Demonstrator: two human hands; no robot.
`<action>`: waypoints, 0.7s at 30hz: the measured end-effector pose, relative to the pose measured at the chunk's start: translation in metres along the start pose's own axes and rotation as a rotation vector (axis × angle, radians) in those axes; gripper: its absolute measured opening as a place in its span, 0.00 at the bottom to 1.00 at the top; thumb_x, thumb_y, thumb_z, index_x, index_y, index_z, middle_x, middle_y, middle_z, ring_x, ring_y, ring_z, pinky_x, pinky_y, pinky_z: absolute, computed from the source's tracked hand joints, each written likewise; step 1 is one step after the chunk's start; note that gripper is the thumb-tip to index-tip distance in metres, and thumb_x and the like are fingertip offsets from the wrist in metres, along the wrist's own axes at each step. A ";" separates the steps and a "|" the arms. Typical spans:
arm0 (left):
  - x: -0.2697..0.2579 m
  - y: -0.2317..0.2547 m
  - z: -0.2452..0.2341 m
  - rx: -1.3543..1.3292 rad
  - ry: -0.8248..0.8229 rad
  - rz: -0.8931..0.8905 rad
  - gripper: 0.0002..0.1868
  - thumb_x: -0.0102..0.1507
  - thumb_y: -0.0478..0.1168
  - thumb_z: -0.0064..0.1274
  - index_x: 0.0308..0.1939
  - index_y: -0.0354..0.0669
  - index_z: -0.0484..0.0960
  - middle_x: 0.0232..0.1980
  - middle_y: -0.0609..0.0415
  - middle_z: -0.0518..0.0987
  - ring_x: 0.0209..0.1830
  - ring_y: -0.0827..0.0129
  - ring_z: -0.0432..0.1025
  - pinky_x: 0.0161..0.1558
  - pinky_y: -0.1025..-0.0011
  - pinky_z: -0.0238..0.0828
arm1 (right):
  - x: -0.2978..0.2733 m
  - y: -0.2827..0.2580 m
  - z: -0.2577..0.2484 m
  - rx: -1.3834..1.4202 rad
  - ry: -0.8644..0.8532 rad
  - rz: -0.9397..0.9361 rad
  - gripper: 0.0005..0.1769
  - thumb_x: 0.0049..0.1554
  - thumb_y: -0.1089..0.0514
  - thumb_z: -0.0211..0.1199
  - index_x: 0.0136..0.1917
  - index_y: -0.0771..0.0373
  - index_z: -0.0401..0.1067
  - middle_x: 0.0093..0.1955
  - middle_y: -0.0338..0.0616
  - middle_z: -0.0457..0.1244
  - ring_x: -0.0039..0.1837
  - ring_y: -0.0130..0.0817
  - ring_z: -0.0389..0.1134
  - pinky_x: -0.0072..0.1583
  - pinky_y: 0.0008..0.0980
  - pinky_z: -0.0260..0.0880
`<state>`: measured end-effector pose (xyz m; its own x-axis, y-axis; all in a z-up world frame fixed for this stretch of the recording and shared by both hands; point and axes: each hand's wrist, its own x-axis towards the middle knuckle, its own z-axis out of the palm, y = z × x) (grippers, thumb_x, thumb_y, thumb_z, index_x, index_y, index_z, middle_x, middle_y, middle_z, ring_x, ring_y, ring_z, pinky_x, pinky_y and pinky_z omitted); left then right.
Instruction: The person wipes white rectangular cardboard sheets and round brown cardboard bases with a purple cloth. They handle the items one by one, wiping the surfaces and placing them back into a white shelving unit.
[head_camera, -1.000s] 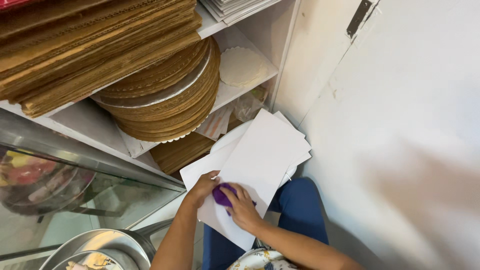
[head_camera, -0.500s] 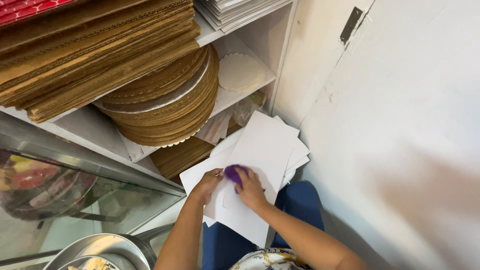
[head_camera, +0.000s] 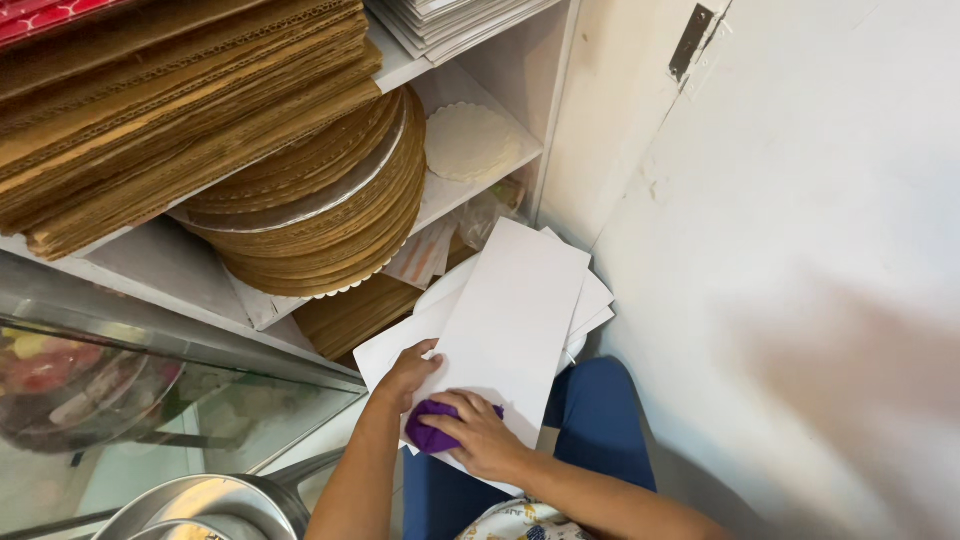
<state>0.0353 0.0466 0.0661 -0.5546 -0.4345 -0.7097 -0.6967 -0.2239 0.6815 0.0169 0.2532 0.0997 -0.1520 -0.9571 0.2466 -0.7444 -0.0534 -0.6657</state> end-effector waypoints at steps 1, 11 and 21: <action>0.000 -0.001 -0.002 0.002 -0.002 -0.001 0.26 0.64 0.39 0.51 0.68 0.52 0.74 0.66 0.56 0.75 0.59 0.68 0.71 0.60 0.75 0.64 | -0.003 0.006 0.000 0.001 0.001 0.002 0.37 0.50 0.68 0.65 0.71 0.55 0.61 0.73 0.52 0.52 0.73 0.56 0.49 0.71 0.61 0.51; 0.004 0.002 -0.016 -0.058 -0.019 -0.117 0.26 0.66 0.37 0.51 0.69 0.51 0.73 0.56 0.43 0.80 0.46 0.57 0.77 0.48 0.61 0.75 | -0.020 0.091 -0.008 -0.133 0.149 0.584 0.35 0.52 0.60 0.65 0.72 0.49 0.63 0.72 0.48 0.55 0.73 0.51 0.54 0.72 0.51 0.52; -0.004 0.002 -0.003 -0.283 -0.148 -0.038 0.22 0.59 0.31 0.60 0.58 0.41 0.81 0.40 0.34 0.83 0.34 0.50 0.81 0.40 0.51 0.82 | 0.044 0.057 -0.015 0.122 0.134 0.579 0.30 0.59 0.57 0.60 0.73 0.42 0.60 0.74 0.45 0.52 0.74 0.54 0.53 0.71 0.51 0.53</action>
<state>0.0381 0.0452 0.0709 -0.6053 -0.2940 -0.7397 -0.5758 -0.4800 0.6619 -0.0415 0.2119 0.0831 -0.5964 -0.7967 -0.0980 -0.4378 0.4251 -0.7922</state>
